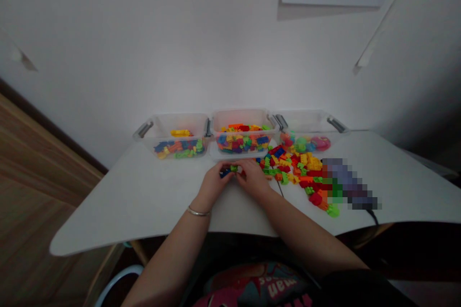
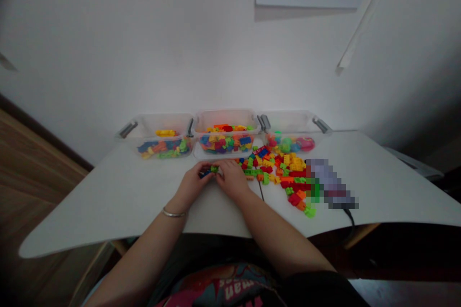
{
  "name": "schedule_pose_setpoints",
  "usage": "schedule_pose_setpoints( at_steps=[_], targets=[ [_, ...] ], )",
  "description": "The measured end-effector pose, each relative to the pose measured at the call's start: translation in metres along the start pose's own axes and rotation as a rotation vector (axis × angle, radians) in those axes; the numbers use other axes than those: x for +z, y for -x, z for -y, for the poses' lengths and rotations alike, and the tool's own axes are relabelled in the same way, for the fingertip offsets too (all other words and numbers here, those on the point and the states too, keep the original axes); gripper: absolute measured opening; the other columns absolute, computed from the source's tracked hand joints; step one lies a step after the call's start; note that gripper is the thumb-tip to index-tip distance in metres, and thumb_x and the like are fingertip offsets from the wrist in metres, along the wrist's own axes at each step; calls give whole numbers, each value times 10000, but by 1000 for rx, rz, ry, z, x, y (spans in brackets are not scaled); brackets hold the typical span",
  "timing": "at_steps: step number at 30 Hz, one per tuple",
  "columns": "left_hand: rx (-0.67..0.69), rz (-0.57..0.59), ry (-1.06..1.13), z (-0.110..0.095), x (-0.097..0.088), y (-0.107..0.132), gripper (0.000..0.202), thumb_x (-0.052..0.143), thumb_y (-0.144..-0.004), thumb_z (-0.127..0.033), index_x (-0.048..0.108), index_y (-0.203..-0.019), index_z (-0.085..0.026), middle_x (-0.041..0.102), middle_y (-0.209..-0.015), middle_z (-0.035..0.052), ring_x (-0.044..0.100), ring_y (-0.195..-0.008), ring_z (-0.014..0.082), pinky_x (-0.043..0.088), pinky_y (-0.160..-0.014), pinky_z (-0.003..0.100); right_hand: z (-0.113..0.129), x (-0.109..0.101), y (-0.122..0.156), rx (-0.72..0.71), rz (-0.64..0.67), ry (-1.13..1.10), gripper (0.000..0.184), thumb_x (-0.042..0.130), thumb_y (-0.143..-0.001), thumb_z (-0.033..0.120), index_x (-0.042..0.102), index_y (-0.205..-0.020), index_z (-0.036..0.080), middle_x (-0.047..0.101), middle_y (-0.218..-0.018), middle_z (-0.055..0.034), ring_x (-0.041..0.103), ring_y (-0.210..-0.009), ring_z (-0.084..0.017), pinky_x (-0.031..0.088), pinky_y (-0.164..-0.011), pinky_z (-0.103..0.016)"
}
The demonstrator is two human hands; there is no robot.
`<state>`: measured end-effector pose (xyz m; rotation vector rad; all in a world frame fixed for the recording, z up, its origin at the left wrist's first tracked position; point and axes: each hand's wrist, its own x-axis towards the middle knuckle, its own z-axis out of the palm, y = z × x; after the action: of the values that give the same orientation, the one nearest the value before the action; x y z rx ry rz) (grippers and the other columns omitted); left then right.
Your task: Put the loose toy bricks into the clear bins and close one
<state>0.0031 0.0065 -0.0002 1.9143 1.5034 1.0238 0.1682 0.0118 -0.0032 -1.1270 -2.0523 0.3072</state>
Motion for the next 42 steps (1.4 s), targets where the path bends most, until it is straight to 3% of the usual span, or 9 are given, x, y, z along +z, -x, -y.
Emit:
schedule_pose_setpoints(
  at_steps=[6,11,15,21,26,30,33,40,42],
  targets=[
    [-32,-29,104,4,3,-2,297,690,-765,-179,593,-1046,-192,720,-1018,51,681,-924,183,532,-883,344,-5,3,2,130,-80,30,252,598,-745,142,624,-993,176,667,-938,-82,584,-894,-232,482,-842,-375],
    [1,-17,60,5,1,-2,276,673,-766,-195,602,-1033,-205,719,-1012,47,678,-941,200,530,-902,382,-7,5,2,100,-134,-13,230,600,-736,160,612,-964,185,653,-912,-77,585,-876,-230,486,-835,-382],
    [54,28,-46,1,0,-1,234,658,-769,-177,628,-1000,-204,716,-1012,46,666,-957,200,520,-910,374,-6,3,-2,52,-261,-99,205,582,-750,203,592,-955,195,631,-867,-63,582,-805,-209,502,-776,-362],
    [70,97,-161,2,1,0,232,639,-790,-184,639,-1022,-186,710,-1015,57,653,-947,207,514,-888,360,1,-28,-27,-26,-488,-104,208,560,-789,263,561,-990,211,606,-869,-48,560,-782,-192,489,-730,-340],
    [115,56,-438,1,-1,3,354,657,-776,-215,634,-1125,-168,682,-1101,88,591,-1056,260,443,-969,403,-3,-59,-70,-39,-573,-35,215,567,-795,293,552,-989,202,602,-894,-51,564,-825,-197,475,-782,-354],
    [36,-26,-605,-7,-3,9,385,657,-772,-339,645,-1134,-208,655,-1153,87,537,-1111,303,398,-978,449,-9,-71,-104,18,-530,13,207,562,-804,308,543,-983,207,612,-907,-46,576,-858,-195,464,-820,-354],
    [-12,-22,-632,-11,-3,12,450,647,-751,-330,620,-1183,-205,639,-1184,93,522,-1125,308,383,-977,451,-9,-76,-126,67,-477,91,214,559,-810,310,546,-999,211,632,-936,-55,584,-911,-211,456,-843,-365],
    [-32,8,-659,-10,-4,9,259,591,-781,-282,657,-1015,-193,648,-1106,86,535,-1060,275,402,-931,396,-12,-76,-154,297,-150,187,225,608,-792,277,588,-1011,228,704,-976,-57,638,-921,-234,475,-837,-388],
    [-21,11,-664,-10,-5,9,226,587,-797,-292,666,-988,-202,651,-1104,81,536,-1051,272,405,-920,391,-13,-74,-155,318,-113,202,268,622,-776,253,588,-1041,235,712,-1018,-57,645,-929,-238,479,-842,-398]
  ],
)
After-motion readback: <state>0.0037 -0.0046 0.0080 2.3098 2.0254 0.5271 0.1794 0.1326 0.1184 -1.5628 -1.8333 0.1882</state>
